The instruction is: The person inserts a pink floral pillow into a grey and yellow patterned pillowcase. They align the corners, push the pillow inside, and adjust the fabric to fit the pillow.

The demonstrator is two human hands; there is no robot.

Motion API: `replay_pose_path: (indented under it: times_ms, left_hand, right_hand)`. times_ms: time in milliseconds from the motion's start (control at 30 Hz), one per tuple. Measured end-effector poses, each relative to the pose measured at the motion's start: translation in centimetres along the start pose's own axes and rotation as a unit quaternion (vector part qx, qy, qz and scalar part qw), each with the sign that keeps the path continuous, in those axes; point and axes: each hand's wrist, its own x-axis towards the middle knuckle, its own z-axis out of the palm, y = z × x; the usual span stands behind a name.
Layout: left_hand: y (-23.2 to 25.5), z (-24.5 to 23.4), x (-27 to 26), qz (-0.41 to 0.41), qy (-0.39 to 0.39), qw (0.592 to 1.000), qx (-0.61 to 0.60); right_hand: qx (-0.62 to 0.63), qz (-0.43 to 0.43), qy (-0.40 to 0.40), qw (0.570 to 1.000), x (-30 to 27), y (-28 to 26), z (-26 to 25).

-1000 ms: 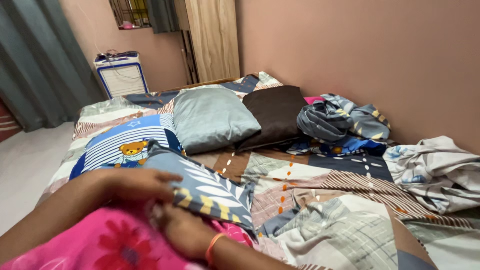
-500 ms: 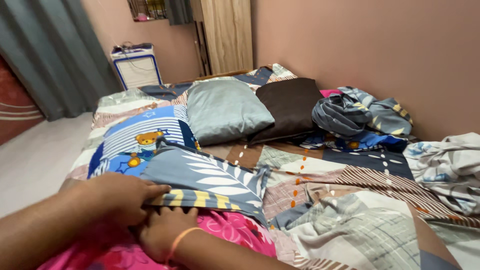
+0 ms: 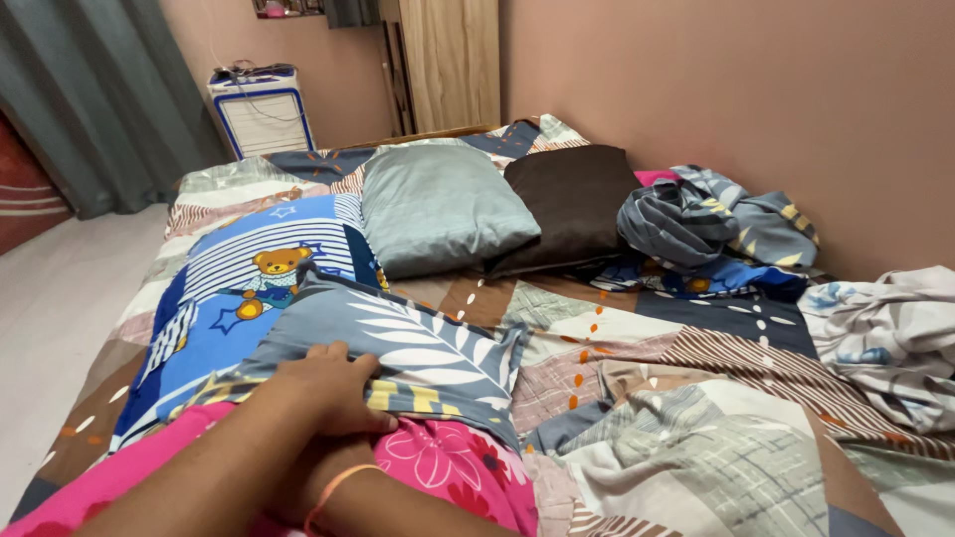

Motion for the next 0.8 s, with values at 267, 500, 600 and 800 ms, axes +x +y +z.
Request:
replay_pose_path:
  times_ms: [267, 500, 600, 800]
  left_hand:
    - [-2.3, 1.7, -1.4, 0.015, 0.172, 0.967, -0.190]
    - [-0.7, 3.2, -2.0, 0.128, 0.341, 0.911, -0.196]
    - [-0.3, 2.8, -2.5, 0.124, 0.305, 0.927, -0.181]
    - [-0.4, 3.3, -2.5, 0.096, 0.253, 0.957, -0.110]
  right_hand:
    - [0.027, -0.076, 0.064, 0.995, -1.7, 2.2, -4.3]
    - [0.029, -0.018, 0.144, 0.989, -6.6, 6.6, -9.8]
    - [-0.052, 0.008, 0.186, 0.981, -7.3, 6.9, -9.7]
    - [-0.137, -0.064, 0.199, 0.968, -7.8, 7.0, -10.3]
